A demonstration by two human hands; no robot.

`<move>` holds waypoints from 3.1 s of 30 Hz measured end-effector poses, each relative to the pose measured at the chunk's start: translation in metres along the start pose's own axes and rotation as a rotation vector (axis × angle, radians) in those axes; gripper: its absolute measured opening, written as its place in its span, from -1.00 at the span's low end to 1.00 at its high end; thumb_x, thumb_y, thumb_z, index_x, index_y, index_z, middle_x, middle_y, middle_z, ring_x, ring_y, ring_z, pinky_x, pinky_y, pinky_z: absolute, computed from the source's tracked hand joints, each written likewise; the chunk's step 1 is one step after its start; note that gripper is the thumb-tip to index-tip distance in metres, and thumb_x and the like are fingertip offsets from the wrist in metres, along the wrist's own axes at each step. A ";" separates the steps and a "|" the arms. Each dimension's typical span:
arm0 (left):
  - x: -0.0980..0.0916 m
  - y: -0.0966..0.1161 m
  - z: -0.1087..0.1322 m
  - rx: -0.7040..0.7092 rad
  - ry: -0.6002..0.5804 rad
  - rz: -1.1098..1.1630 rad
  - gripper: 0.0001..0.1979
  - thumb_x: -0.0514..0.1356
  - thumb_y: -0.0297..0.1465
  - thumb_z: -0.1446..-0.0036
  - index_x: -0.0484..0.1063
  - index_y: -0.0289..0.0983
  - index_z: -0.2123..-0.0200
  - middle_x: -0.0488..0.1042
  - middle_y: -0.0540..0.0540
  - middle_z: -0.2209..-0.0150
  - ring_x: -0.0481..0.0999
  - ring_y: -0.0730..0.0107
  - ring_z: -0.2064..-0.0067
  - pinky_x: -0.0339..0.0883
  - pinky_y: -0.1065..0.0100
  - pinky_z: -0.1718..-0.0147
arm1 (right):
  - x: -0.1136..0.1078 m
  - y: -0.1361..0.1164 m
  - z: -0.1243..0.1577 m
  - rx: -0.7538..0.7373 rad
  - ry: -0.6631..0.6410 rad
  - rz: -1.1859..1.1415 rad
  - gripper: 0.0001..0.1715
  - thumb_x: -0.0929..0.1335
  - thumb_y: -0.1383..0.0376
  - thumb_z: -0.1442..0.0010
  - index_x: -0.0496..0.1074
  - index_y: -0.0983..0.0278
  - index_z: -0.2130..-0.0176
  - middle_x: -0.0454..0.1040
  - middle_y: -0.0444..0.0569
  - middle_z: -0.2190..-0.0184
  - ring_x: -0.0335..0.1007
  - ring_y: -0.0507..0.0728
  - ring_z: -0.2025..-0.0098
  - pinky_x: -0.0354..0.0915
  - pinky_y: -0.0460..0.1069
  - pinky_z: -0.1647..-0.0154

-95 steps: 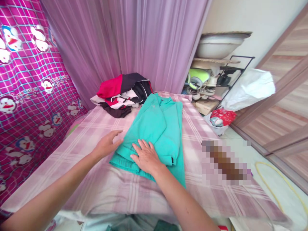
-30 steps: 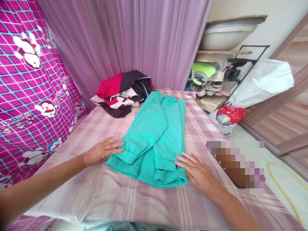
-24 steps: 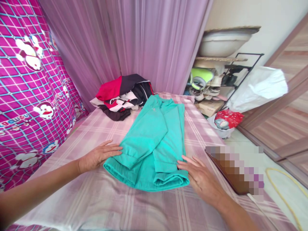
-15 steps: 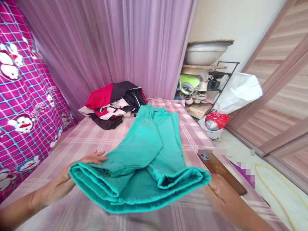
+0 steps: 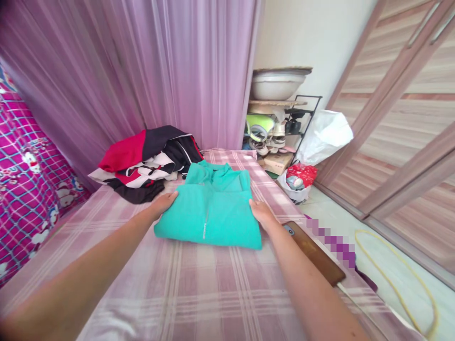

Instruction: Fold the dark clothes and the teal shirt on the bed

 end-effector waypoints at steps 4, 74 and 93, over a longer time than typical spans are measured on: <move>0.014 -0.027 0.017 -0.075 -0.207 0.182 -0.43 -0.03 0.00 -0.25 0.45 -0.26 -0.07 0.57 -0.25 -0.01 0.58 0.13 0.01 0.46 0.19 0.07 | 0.002 0.010 0.015 0.025 -0.060 -0.074 -0.30 0.16 -0.15 -0.26 0.53 0.27 0.01 0.55 0.13 -0.02 0.47 0.24 -0.06 0.37 0.10 -0.04; 0.018 -0.039 0.061 -0.005 -0.075 -0.158 -0.07 0.35 -0.24 0.08 0.07 -0.35 -0.32 0.31 -0.40 -0.26 0.38 -0.03 -0.22 0.27 0.17 -0.12 | 0.024 -0.010 0.099 0.057 0.214 0.728 -0.35 0.16 0.08 -0.33 0.27 0.33 -0.28 0.27 0.32 -0.22 0.28 0.33 -0.21 0.27 0.16 -0.11; -0.013 -0.071 0.121 0.008 0.067 -0.170 -0.15 0.25 -0.16 -0.10 -0.01 -0.31 -0.36 0.29 -0.38 -0.27 0.33 -0.04 -0.26 0.23 0.07 -0.18 | 0.044 -0.042 0.116 -0.123 0.055 0.889 -0.42 0.14 0.10 -0.36 0.39 0.24 -0.20 0.14 0.24 -0.34 0.08 0.37 -0.33 0.16 0.30 -0.18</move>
Point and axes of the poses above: each hand's wrist, its own z-axis away from the middle knuckle, its own x-axis out of the palm, y = z × x, the point moved 9 cm from there along -z, towards the middle knuckle
